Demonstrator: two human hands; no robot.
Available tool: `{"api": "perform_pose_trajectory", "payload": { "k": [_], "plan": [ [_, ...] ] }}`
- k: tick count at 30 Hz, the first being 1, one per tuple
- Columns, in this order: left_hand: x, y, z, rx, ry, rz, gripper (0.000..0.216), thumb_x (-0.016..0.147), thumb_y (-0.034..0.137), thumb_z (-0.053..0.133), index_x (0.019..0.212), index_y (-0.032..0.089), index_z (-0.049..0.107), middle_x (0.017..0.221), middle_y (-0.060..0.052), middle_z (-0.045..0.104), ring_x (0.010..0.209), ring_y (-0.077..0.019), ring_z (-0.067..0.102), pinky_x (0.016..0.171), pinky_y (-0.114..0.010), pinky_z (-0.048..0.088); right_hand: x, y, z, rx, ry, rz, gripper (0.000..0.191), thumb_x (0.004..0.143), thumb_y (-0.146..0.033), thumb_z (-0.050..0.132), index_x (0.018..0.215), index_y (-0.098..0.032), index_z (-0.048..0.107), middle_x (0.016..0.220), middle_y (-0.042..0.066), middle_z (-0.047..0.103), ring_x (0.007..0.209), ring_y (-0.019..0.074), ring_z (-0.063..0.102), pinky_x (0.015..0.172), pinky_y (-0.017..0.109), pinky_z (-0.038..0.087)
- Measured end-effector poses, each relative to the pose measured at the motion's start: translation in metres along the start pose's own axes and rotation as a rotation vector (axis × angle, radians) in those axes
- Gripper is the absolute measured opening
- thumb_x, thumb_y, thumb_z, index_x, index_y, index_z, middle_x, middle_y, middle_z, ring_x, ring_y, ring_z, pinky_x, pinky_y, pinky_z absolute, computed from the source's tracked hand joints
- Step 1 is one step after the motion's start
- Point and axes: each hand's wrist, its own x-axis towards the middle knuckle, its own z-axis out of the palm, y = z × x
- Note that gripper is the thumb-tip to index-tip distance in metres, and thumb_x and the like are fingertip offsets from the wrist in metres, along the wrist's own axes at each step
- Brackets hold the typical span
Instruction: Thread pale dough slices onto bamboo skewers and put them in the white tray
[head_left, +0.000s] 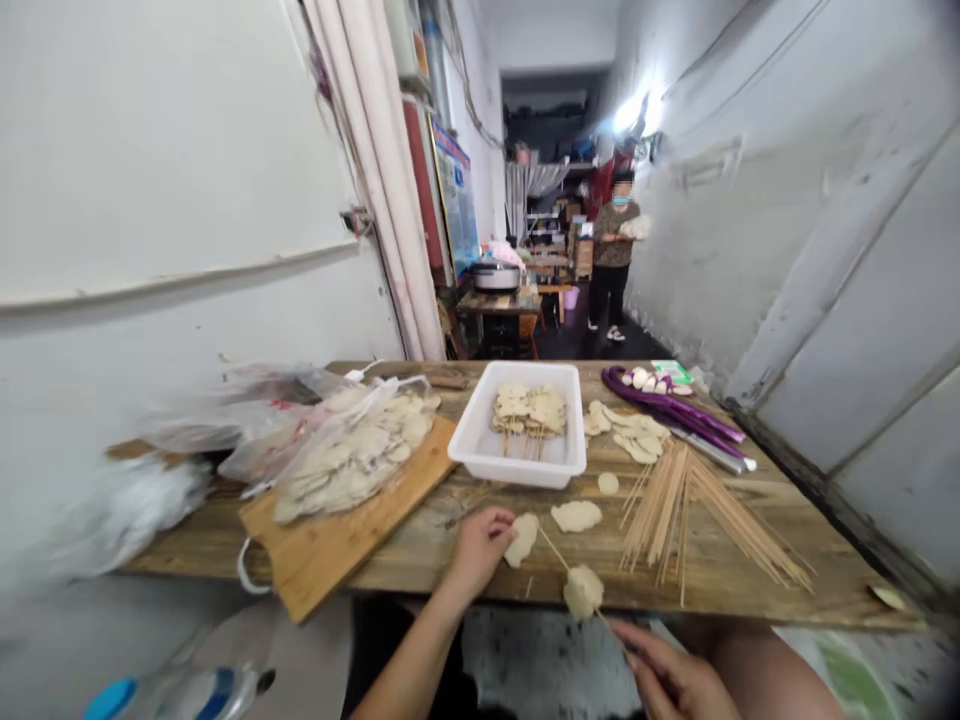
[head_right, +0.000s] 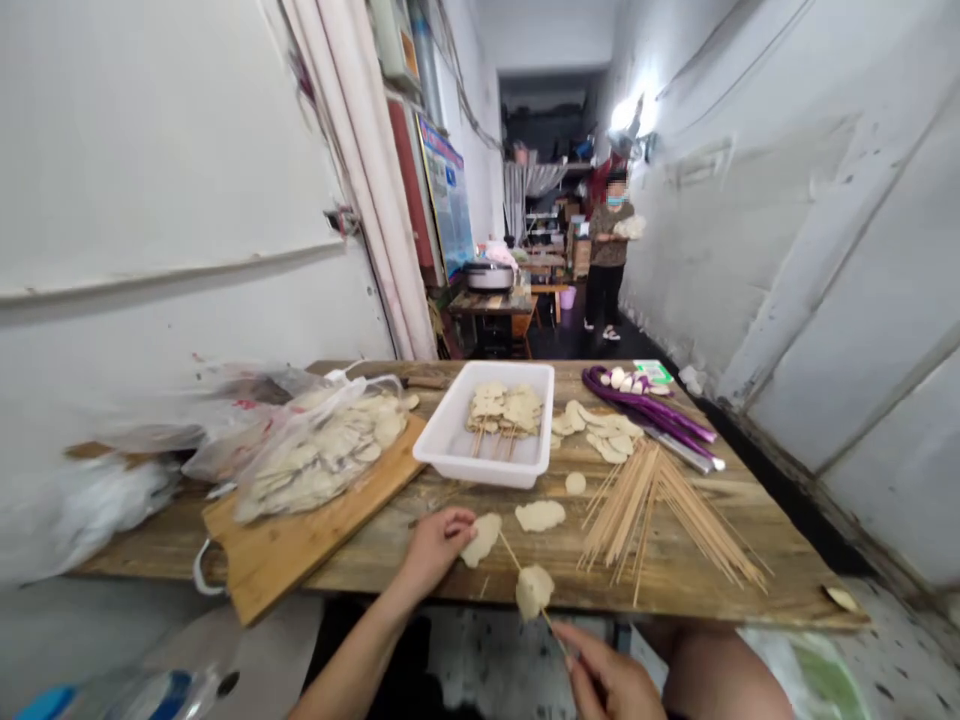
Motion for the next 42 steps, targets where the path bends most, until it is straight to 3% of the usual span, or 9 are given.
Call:
{"api": "perform_pose_trajectory", "payload": {
  "k": [3,8,16,26,42],
  "plan": [
    [0.000,-0.002,-0.003,-0.044,-0.037,-0.010,0.022,0.064,0.019,0.064,0.086,0.014,0.064,0.079,-0.006,0.069,0.075,-0.0176,0.064,0.069,-0.028,0.049,-0.006,-0.010,-0.004,-0.049,0.002,0.042,0.039,0.088,-0.041,0.045,0.110,-0.020,0.069,0.092,0.007,0.075,0.089,0.0209,0.069,0.082,0.027,0.053],
    [-0.004,-0.002,-0.001,-0.021,-0.021,0.030,0.021,0.069,0.020,0.062,0.088,0.014,0.067,0.085,-0.007,0.070,0.076,-0.0172,0.065,0.070,-0.028,0.051,-0.011,-0.010,-0.003,-0.084,-0.038,0.072,0.035,0.088,-0.037,0.047,0.111,-0.021,0.069,0.079,0.004,0.076,0.076,0.0196,0.071,0.070,0.025,0.056],
    [-0.002,-0.002,-0.001,0.097,0.025,0.065,0.020,0.074,0.022,0.057,0.089,0.015,0.068,0.082,-0.005,0.071,0.072,-0.0160,0.063,0.066,-0.026,0.049,-0.012,-0.007,-0.007,-0.122,-0.071,0.039,0.031,0.088,-0.027,0.047,0.111,-0.022,0.068,0.104,0.005,0.073,0.094,0.0201,0.068,0.084,0.025,0.053],
    [-0.002,0.004,0.000,0.235,-0.033,0.152,0.022,0.071,0.013,0.057,0.090,0.019,0.066,0.089,-0.002,0.069,0.082,-0.0155,0.061,0.077,-0.028,0.047,-0.006,0.002,-0.005,-0.132,-0.126,0.040,0.033,0.089,-0.026,0.046,0.115,-0.022,0.065,0.110,0.007,0.070,0.100,0.0208,0.066,0.088,0.028,0.051],
    [-0.002,0.003,0.004,0.271,0.014,0.113,0.021,0.074,0.017,0.056,0.092,0.019,0.065,0.091,-0.003,0.069,0.085,-0.0178,0.062,0.080,-0.031,0.046,-0.008,0.002,-0.005,-0.088,-0.103,0.047,0.034,0.089,-0.025,0.046,0.118,-0.025,0.064,0.108,0.006,0.071,0.097,0.0220,0.067,0.085,0.030,0.053]
  ]
}}
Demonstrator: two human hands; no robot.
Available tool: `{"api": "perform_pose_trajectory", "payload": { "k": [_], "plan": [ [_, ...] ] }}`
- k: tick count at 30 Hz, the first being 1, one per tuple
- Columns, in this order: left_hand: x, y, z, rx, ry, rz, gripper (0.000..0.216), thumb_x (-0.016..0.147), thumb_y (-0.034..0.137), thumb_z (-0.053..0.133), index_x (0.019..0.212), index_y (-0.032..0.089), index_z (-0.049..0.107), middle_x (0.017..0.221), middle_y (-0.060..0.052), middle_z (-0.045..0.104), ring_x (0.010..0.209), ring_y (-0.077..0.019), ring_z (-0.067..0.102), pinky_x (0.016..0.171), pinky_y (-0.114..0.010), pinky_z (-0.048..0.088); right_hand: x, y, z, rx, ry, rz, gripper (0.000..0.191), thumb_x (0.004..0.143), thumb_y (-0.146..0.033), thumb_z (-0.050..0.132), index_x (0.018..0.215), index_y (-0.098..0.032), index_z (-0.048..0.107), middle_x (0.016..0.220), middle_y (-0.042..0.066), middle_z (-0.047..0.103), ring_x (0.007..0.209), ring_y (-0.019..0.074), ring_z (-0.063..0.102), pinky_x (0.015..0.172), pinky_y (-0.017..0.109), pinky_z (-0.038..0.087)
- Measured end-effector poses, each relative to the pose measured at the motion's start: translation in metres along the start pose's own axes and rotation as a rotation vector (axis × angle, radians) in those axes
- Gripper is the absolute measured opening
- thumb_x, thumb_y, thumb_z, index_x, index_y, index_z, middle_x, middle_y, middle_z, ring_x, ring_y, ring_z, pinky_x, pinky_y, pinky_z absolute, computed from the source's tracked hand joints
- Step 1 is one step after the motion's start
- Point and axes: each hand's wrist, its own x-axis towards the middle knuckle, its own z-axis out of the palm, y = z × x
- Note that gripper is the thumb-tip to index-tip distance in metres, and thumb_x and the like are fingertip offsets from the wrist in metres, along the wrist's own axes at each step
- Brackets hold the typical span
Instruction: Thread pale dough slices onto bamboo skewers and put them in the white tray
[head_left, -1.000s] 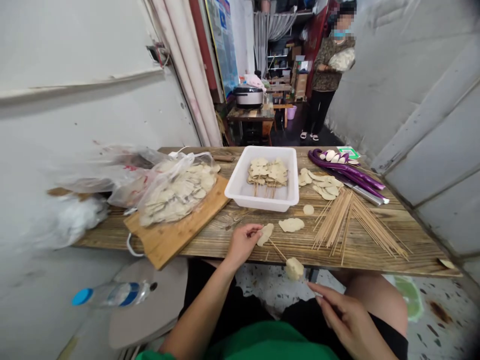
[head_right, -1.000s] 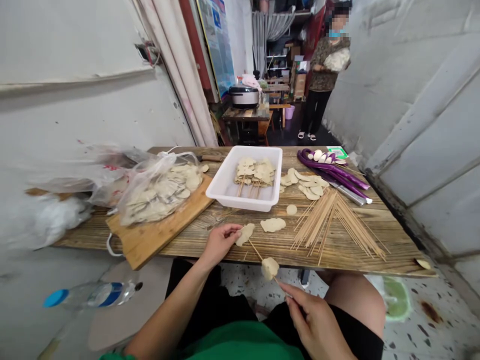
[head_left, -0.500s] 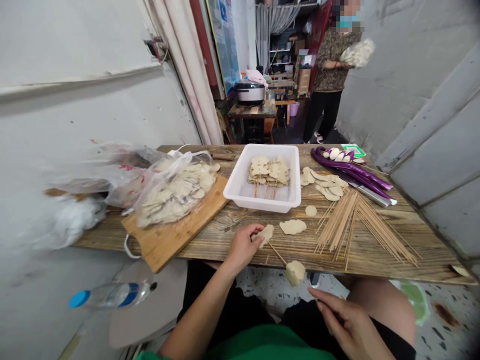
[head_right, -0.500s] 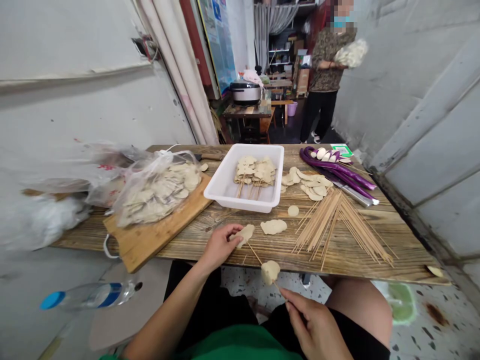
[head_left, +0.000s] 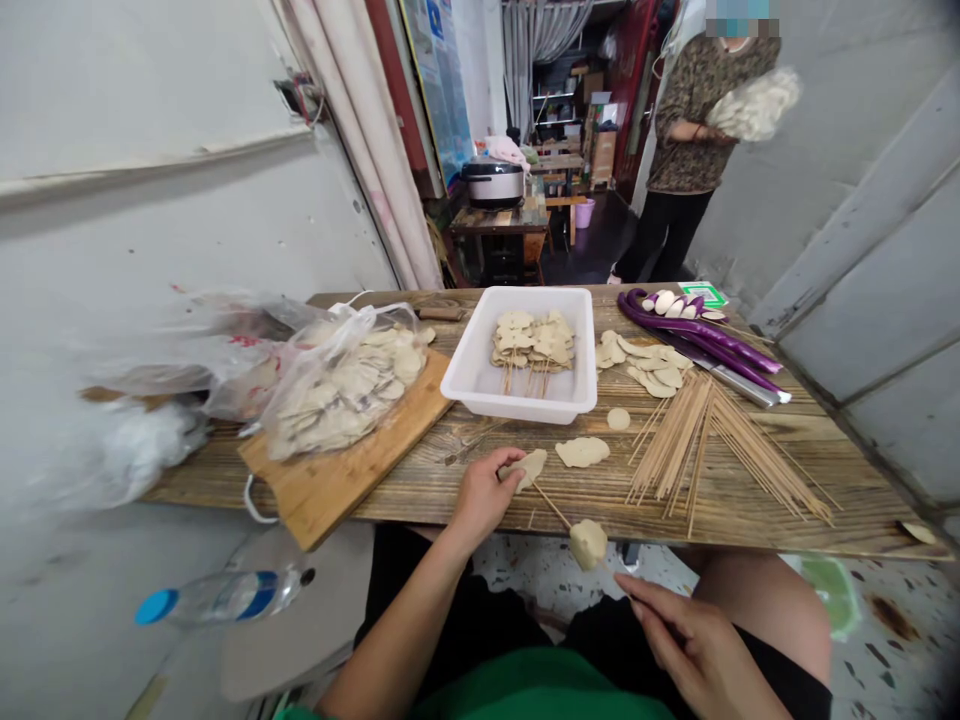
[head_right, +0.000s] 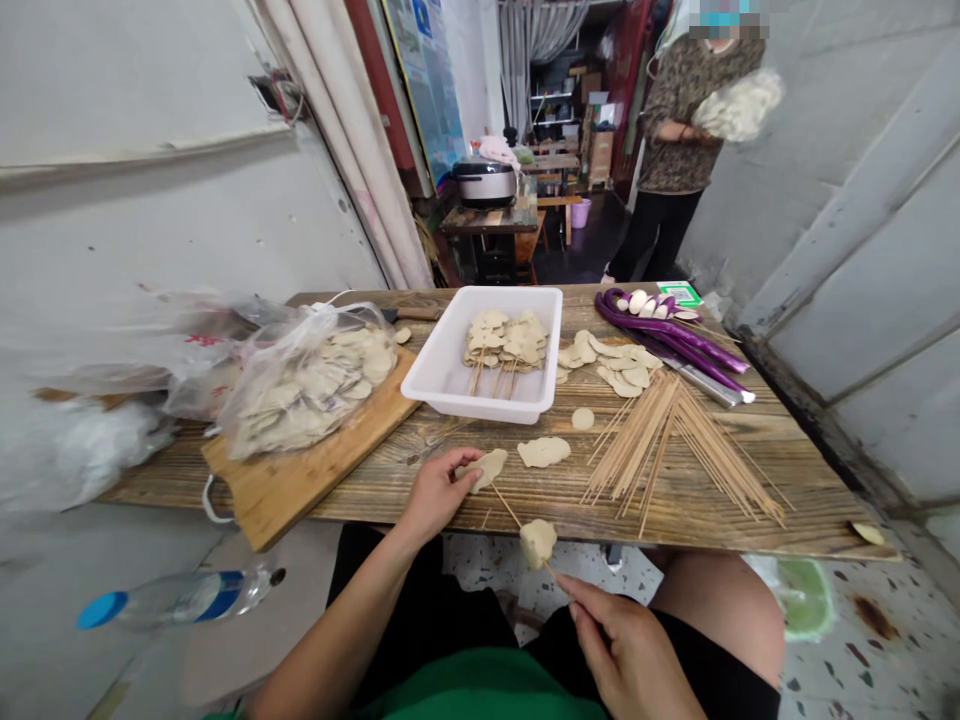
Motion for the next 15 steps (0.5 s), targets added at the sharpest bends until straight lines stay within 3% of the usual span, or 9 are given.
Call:
{"api": "perform_pose_trajectory", "payload": {
  "k": [15],
  "plan": [
    [-0.0002,0.0036,0.0002,0.004,0.000,0.002,0.020,0.073,0.016,0.054,0.090,0.019,0.065,0.089,-0.002,0.069,0.085,-0.0172,0.062,0.081,-0.031,0.046,-0.0014,0.0044,0.0010,0.004,0.012,-0.010,0.033,0.088,-0.026,0.047,0.114,-0.025,0.066,0.105,0.005,0.072,0.095,0.0213,0.068,0.083,0.028,0.054]
  ]
}}
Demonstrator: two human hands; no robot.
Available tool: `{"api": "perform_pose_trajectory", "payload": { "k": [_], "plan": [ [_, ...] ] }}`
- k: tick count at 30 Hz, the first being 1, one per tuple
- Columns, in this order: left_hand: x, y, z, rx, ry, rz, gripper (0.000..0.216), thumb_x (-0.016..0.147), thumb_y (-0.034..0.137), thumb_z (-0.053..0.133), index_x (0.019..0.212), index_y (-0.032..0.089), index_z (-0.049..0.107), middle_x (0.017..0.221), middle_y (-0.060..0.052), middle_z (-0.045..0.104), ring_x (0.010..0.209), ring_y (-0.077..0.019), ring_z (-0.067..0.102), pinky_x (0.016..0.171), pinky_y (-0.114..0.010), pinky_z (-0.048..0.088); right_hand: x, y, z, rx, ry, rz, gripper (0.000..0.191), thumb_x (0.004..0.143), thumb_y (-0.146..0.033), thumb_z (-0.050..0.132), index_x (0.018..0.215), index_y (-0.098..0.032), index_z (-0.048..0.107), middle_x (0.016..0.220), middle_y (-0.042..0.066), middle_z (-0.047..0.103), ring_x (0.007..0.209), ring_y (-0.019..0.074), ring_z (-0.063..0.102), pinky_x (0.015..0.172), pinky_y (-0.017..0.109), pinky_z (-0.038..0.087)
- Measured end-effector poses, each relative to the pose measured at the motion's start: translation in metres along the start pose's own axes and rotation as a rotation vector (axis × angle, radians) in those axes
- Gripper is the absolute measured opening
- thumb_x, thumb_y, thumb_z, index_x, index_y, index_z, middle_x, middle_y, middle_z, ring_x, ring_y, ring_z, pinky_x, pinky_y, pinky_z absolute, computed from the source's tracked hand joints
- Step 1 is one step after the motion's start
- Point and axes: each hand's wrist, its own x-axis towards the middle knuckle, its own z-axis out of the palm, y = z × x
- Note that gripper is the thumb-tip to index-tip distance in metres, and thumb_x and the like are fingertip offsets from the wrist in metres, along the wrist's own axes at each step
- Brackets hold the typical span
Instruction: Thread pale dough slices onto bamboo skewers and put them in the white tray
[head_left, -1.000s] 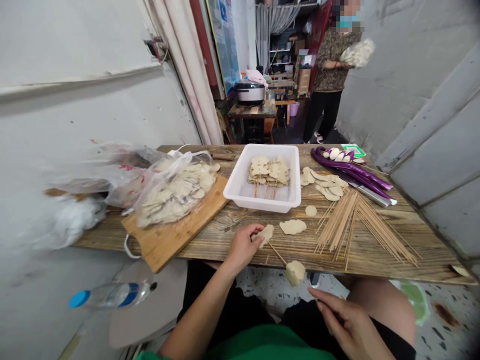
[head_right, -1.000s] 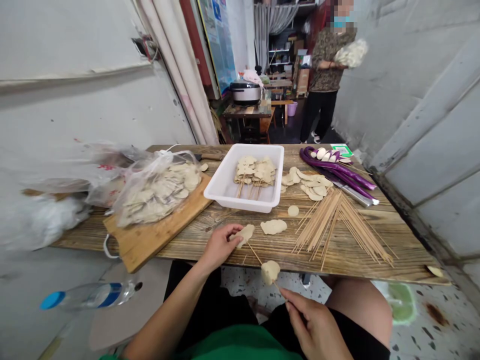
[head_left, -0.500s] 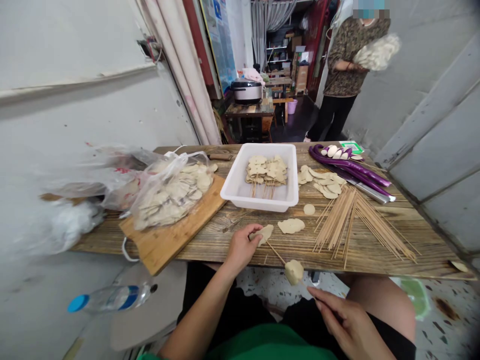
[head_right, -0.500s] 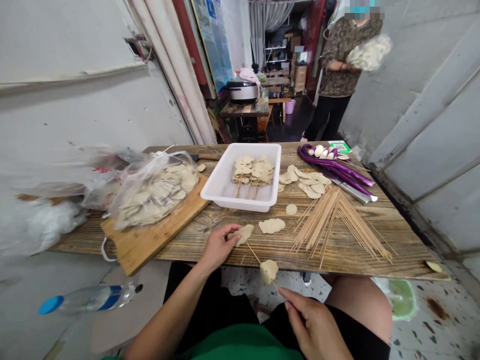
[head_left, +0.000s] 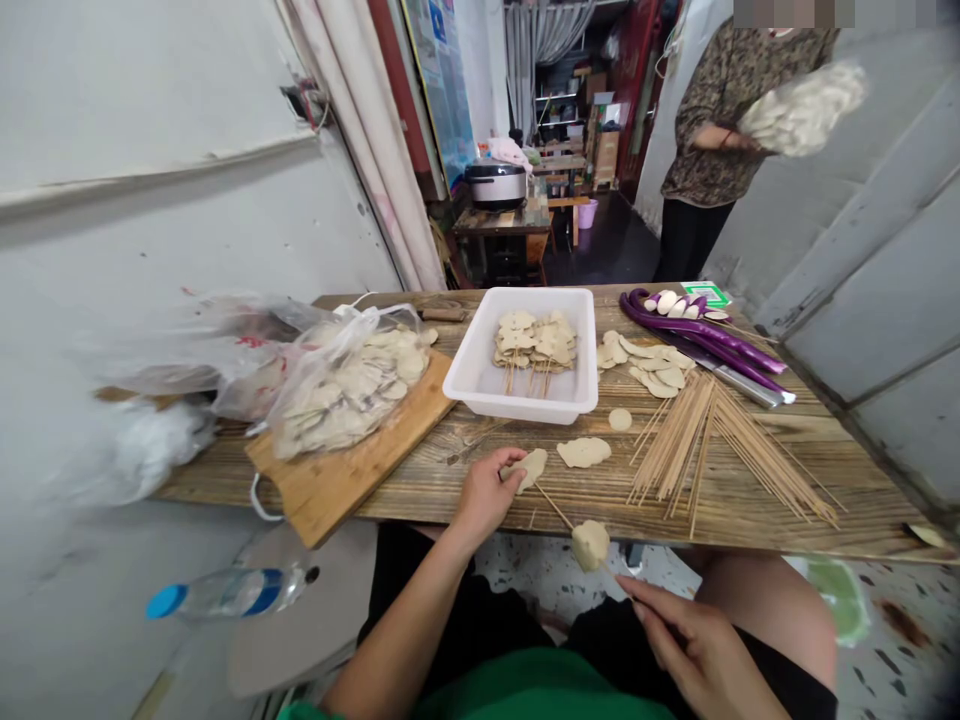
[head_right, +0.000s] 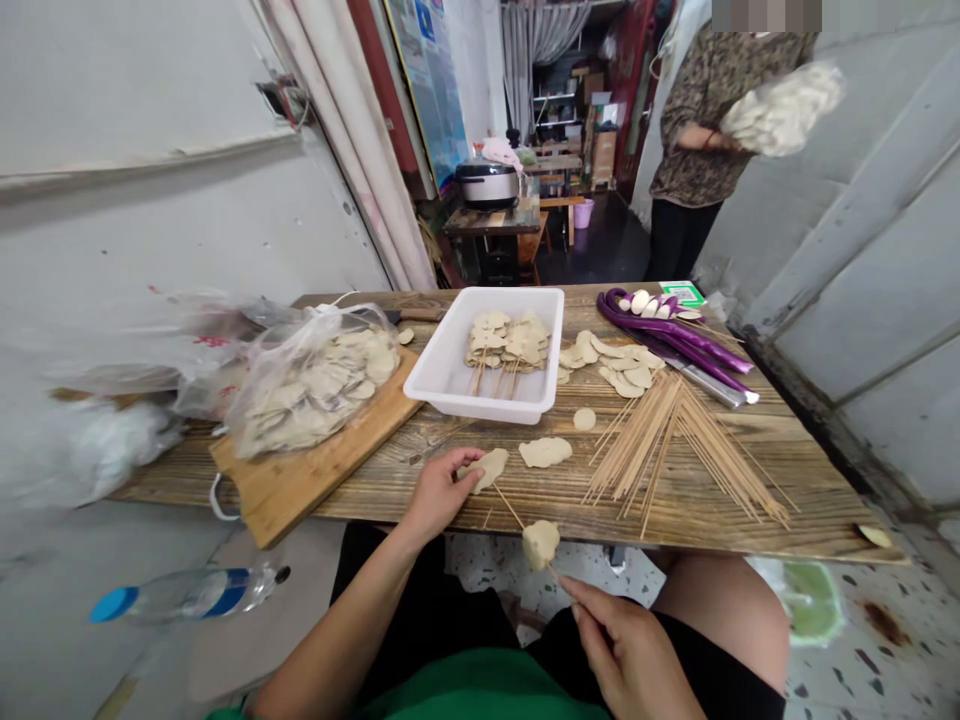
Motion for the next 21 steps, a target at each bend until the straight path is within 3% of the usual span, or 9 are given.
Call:
{"api": "perform_pose_trajectory", "payload": {
  "k": [8,13,21],
  "plan": [
    [-0.005,0.000,0.004,0.019,-0.001,0.029,0.022,0.076,0.017,0.053,0.094,0.020,0.064,0.095,-0.001,0.069,0.090,-0.0174,0.061,0.082,-0.029,0.044,0.003,0.000,0.004,-0.011,-0.025,0.021,0.033,0.089,-0.027,0.045,0.113,-0.022,0.067,0.104,0.006,0.072,0.096,0.0207,0.068,0.086,0.027,0.052],
    [-0.005,0.002,0.004,0.022,-0.013,0.044,0.022,0.076,0.016,0.053,0.094,0.020,0.064,0.095,-0.001,0.069,0.091,-0.0172,0.062,0.083,-0.029,0.045,0.011,-0.001,0.012,0.000,0.002,0.049,0.035,0.089,-0.033,0.043,0.110,-0.020,0.068,0.079,0.005,0.075,0.072,0.0193,0.071,0.070,0.025,0.055],
    [0.000,-0.003,0.003,0.004,0.035,-0.001,0.022,0.073,0.015,0.054,0.093,0.018,0.064,0.090,-0.003,0.069,0.085,-0.0172,0.062,0.081,-0.030,0.045,0.012,0.006,0.020,0.015,0.011,0.022,0.040,0.093,-0.037,0.036,0.106,-0.016,0.067,0.051,0.000,0.060,0.049,0.0153,0.059,0.056,0.022,0.051]
  ]
}}
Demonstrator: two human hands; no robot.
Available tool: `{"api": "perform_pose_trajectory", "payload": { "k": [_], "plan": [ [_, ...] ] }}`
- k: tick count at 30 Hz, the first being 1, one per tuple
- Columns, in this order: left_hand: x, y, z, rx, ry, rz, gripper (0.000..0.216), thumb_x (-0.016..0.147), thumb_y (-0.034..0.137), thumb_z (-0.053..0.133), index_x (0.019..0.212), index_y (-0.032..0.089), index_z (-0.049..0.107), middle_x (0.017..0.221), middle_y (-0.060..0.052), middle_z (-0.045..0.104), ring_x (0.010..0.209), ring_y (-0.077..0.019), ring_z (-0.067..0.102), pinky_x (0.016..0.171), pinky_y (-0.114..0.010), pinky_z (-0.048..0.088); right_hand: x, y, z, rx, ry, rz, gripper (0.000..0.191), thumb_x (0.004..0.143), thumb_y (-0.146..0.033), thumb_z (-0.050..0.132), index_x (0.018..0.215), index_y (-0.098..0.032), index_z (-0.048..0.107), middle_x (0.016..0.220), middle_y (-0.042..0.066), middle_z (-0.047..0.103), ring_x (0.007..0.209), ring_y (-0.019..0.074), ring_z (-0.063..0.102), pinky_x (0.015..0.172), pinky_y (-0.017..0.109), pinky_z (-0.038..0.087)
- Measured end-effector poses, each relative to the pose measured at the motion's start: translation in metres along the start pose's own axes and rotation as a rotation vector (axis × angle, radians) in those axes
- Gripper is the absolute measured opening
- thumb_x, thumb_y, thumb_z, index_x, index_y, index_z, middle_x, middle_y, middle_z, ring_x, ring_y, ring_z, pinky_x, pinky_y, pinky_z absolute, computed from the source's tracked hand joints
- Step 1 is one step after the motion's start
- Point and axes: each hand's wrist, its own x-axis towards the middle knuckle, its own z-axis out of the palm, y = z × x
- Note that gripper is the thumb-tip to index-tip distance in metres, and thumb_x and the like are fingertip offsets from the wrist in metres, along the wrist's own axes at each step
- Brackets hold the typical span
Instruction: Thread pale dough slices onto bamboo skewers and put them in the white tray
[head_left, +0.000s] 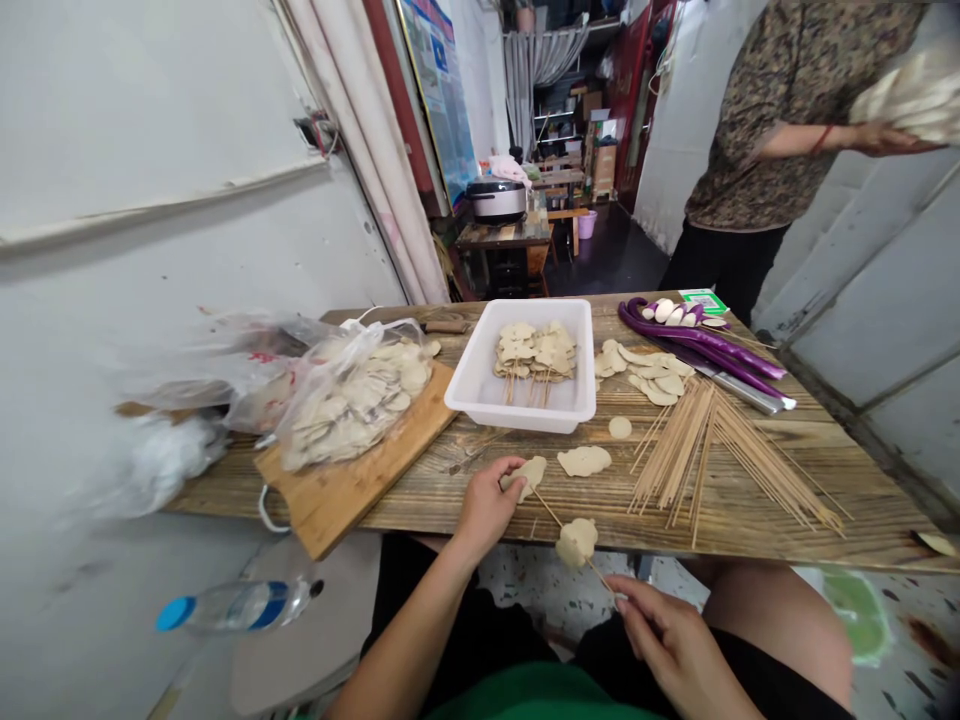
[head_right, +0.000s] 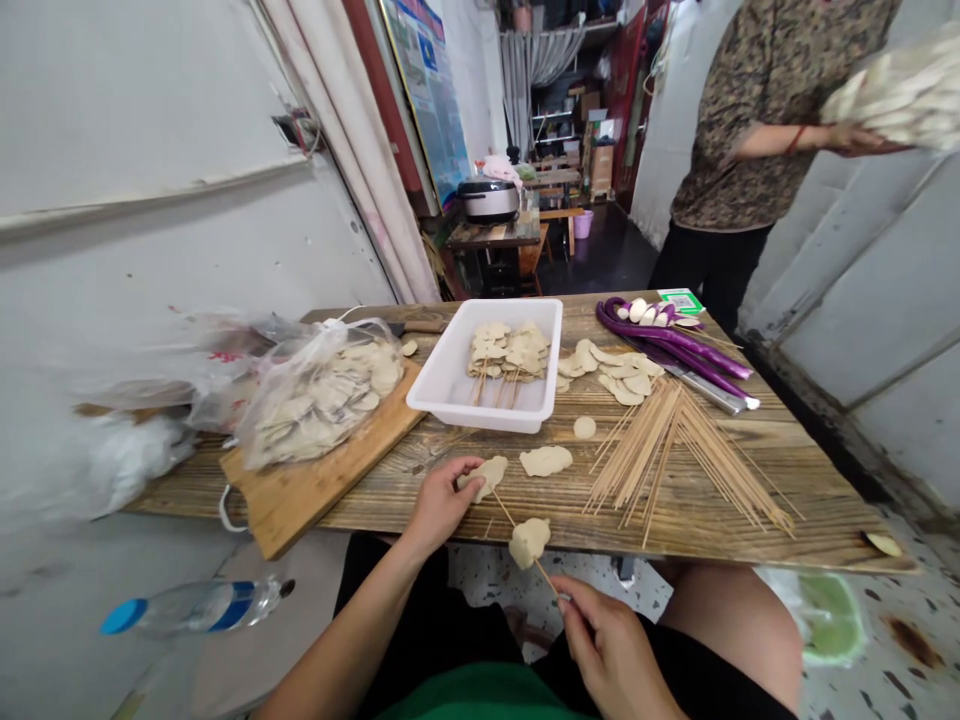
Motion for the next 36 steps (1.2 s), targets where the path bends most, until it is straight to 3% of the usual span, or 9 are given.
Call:
{"api": "perform_pose_trajectory", "payload": {
  "k": [9,15,20,25,30,36],
  "plan": [
    [0.005,0.003,-0.007,-0.191,-0.034,-0.084,0.024,0.071,0.023,0.058,0.093,0.015,0.064,0.090,-0.006,0.069,0.081,-0.0178,0.061,0.073,-0.028,0.046,-0.004,0.008,0.000,-0.032,0.046,-0.095,0.040,0.093,-0.037,0.036,0.106,-0.014,0.066,0.058,0.003,0.064,0.045,0.0148,0.058,0.044,0.019,0.049],
    [0.006,0.007,-0.008,-0.213,-0.004,-0.085,0.024,0.070,0.023,0.060,0.092,0.014,0.064,0.090,-0.006,0.068,0.080,-0.0181,0.061,0.072,-0.028,0.045,-0.007,0.008,-0.001,-0.077,0.082,-0.195,0.035,0.094,-0.032,0.037,0.110,-0.015,0.064,0.063,0.004,0.068,0.053,0.0157,0.065,0.054,0.019,0.054],
    [0.005,0.010,-0.007,-0.138,0.034,-0.033,0.022,0.070,0.020,0.059,0.091,0.016,0.066,0.088,-0.005,0.069,0.079,-0.0175,0.061,0.074,-0.028,0.044,-0.011,0.006,-0.004,-0.100,0.103,-0.284,0.032,0.093,-0.026,0.039,0.113,-0.014,0.061,0.082,0.009,0.072,0.071,0.0159,0.070,0.066,0.018,0.055],
    [0.005,0.013,-0.008,-0.289,0.020,-0.131,0.023,0.068,0.023,0.063,0.089,0.015,0.066,0.084,-0.004,0.068,0.073,-0.0160,0.060,0.068,-0.025,0.044,-0.013,0.005,-0.005,-0.065,0.088,-0.298,0.032,0.094,-0.024,0.036,0.117,-0.015,0.057,0.056,0.000,0.062,0.047,0.0117,0.062,0.051,0.014,0.051],
    [0.006,0.014,-0.012,-0.567,-0.039,-0.278,0.031,0.061,0.026,0.071,0.089,0.013,0.065,0.080,-0.004,0.068,0.067,-0.0130,0.059,0.063,-0.023,0.044,-0.015,0.010,-0.002,-0.032,0.102,-0.287,0.028,0.094,-0.023,0.039,0.117,-0.018,0.055,0.057,-0.001,0.061,0.046,0.0108,0.059,0.050,0.015,0.049],
    [0.006,0.017,-0.018,-0.744,-0.063,-0.380,0.038,0.055,0.026,0.078,0.087,0.013,0.065,0.074,-0.003,0.068,0.062,-0.0109,0.058,0.060,-0.022,0.043,-0.013,0.015,0.001,0.000,0.107,-0.288,0.027,0.093,-0.021,0.040,0.117,-0.021,0.054,0.057,-0.002,0.060,0.047,0.0115,0.059,0.048,0.016,0.047]
  ]
}}
